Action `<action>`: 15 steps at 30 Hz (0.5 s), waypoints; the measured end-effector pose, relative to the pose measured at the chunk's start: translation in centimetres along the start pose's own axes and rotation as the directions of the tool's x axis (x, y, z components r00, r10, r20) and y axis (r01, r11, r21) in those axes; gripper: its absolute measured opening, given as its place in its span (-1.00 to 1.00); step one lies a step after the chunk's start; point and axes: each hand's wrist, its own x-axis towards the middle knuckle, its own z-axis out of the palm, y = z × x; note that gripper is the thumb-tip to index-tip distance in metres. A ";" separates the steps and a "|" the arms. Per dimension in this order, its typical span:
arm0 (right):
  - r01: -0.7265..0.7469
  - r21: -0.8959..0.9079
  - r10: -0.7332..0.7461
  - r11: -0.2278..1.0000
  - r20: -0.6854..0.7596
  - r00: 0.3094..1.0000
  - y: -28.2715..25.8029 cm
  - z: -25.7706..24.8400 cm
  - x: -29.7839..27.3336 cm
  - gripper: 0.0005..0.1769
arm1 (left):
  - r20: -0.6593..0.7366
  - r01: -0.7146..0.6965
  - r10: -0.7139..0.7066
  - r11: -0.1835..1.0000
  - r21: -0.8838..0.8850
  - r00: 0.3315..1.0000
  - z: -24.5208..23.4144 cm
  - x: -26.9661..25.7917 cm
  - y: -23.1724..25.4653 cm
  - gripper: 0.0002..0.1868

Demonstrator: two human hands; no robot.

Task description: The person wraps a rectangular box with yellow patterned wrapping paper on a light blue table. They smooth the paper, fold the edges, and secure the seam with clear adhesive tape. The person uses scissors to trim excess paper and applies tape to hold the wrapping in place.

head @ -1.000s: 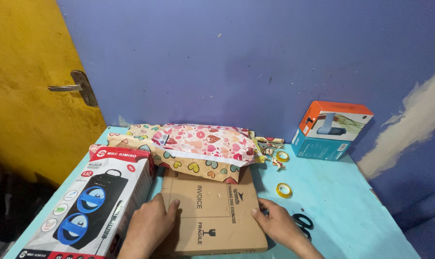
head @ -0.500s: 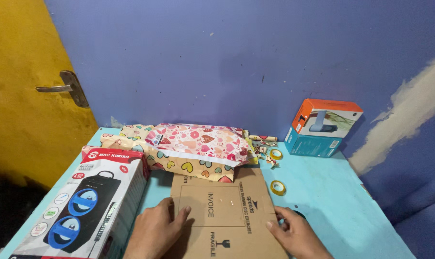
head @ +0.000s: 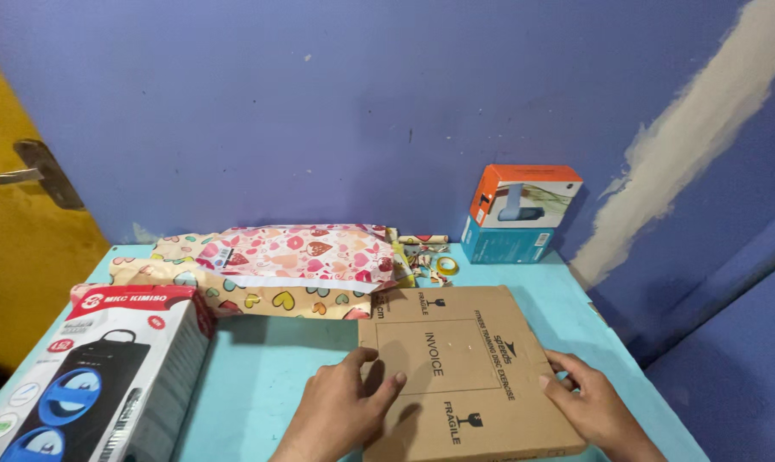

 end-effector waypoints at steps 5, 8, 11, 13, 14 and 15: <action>0.147 -0.044 -0.149 0.988 -0.037 0.988 4.1 -3.8 3.3 -0.45 | 0.013 -0.117 0.118 0.992 -0.043 0.993 2.3 1.9 3.0 -0.37; 0.084 -0.022 -0.086 0.996 -0.075 0.993 7.5 -5.6 5.4 -0.44 | 0.028 -0.151 0.152 0.987 -0.058 0.988 3.9 3.4 4.5 -0.36; 0.031 0.007 -0.030 1.000 -0.102 0.994 10.3 -7.6 7.7 -0.45 | 0.029 -0.197 0.199 0.979 -0.046 0.980 5.8 5.1 6.1 -0.35; 0.031 0.011 -0.030 0.999 -0.113 0.993 11.7 -9.0 9.2 -0.45 | 0.039 -0.223 0.225 0.973 -0.063 0.974 7.1 6.4 6.9 -0.35; 0.036 0.009 -0.035 0.999 -0.122 0.992 12.2 -9.8 10.2 -0.44 | 0.057 -0.221 0.227 0.971 -0.089 0.972 7.7 7.1 7.4 -0.34; 0.042 0.008 -0.041 0.999 -0.128 0.991 12.6 -10.5 11.0 -0.44 | 0.074 -0.218 0.227 0.969 -0.115 0.971 8.4 7.7 7.7 -0.34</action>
